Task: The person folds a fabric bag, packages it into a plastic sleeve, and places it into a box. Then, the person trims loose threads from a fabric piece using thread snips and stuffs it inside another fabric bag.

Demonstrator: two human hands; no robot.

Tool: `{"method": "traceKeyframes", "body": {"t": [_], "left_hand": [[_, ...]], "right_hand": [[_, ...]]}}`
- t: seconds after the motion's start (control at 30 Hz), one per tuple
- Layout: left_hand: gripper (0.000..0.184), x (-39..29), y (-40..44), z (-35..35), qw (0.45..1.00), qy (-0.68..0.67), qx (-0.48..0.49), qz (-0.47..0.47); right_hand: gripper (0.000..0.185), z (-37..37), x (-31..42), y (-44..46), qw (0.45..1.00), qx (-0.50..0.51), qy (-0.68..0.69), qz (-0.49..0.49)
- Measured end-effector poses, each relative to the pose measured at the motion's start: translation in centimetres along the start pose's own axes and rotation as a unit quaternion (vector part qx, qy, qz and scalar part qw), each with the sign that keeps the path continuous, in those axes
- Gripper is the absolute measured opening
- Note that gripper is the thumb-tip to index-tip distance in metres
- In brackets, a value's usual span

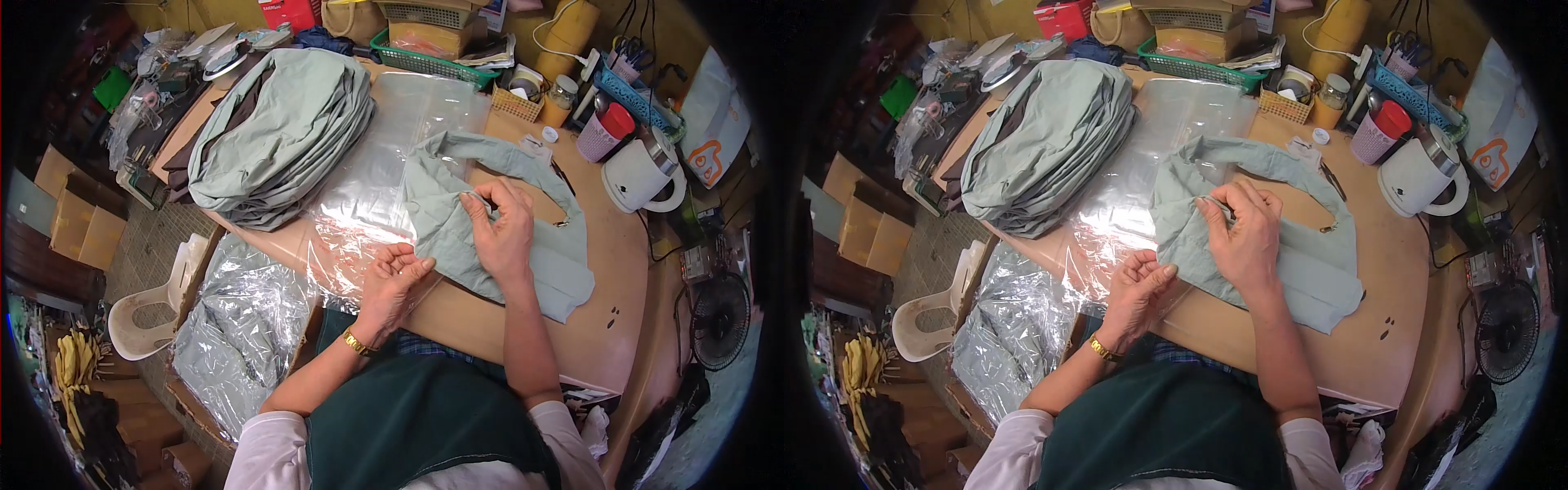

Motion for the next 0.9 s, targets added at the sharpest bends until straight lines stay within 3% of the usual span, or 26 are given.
{"method": "traceKeyframes", "body": {"t": [0.03,0.17,0.27,0.37,0.43,0.47,0.5,0.53,0.57,0.63,0.7,0.73,0.8,0.83,0.9], "left_hand": [[0.020,0.9,-0.2,-0.1,0.998,-0.023,-0.002,-0.052],[0.014,2.0,-0.2,-1.0,0.997,-0.015,-0.007,-0.070],[0.010,2.0,-0.4,-1.6,0.996,0.026,0.073,-0.038],[0.009,0.5,-0.4,-1.8,0.986,0.126,0.100,0.036],[0.013,-5.1,-1.6,-0.7,0.916,0.320,0.006,0.242],[0.024,-7.4,-1.9,1.5,0.846,0.427,0.042,0.317],[0.024,-8.4,-1.5,2.8,0.847,0.425,0.047,0.314],[0.028,-9.8,-1.6,5.1,0.803,0.475,0.058,0.355],[0.033,-10.3,-1.7,7.0,0.754,0.520,0.071,0.395],[0.017,-8.5,0.7,6.4,0.741,0.583,0.112,0.313],[0.014,-8.2,1.6,4.1,0.798,0.525,0.083,0.285],[0.013,-8.8,1.4,3.6,0.794,0.527,0.064,0.296],[0.011,-9.4,1.1,3.1,0.810,0.493,0.053,0.314],[0.011,-9.3,1.1,2.8,0.828,0.458,0.060,0.318],[0.013,-8.2,1.4,1.0,0.847,0.464,0.033,0.258]], "right_hand": [[0.017,-0.1,0.4,0.0,1.000,-0.007,-0.016,-0.016],[0.018,0.0,0.3,-0.1,1.000,0.005,-0.014,-0.018],[0.017,-0.7,-1.3,-0.2,0.999,-0.009,-0.026,0.019],[0.015,-3.1,-4.3,0.3,0.987,-0.093,0.090,0.090],[0.011,-3.0,-2.5,0.7,0.996,-0.046,0.071,0.008],[0.011,-2.7,-2.1,0.4,0.996,-0.047,0.069,0.011],[0.008,-0.7,-0.4,0.0,0.996,0.025,0.076,-0.027],[0.007,1.1,1.2,-0.5,0.990,0.095,0.081,-0.066],[0.007,1.1,1.7,-0.9,0.991,0.091,0.073,-0.063],[0.012,1.3,1.6,-1.9,0.987,0.140,0.078,-0.016],[0.014,-3.0,-0.6,-3.0,0.998,0.063,0.011,-0.010],[0.014,-5.9,-2.8,-4.2,0.999,0.030,-0.033,0.021],[0.016,-11.6,-11.8,-9.6,0.968,-0.069,-0.005,0.241],[0.016,-14.0,-13.9,-11.9,0.964,-0.083,-0.021,0.253],[0.018,-17.2,-17.7,-16.0,0.938,-0.109,0.113,0.310]]}}
Point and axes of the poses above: each hand's wrist, its own y-axis towards the middle knuckle, its own z-axis out of the palm, x = y × z, the point moved 10 cm from there along y, towards the middle knuckle, and after that the axes turned 4 degrees about x, right-handed, at the moved point
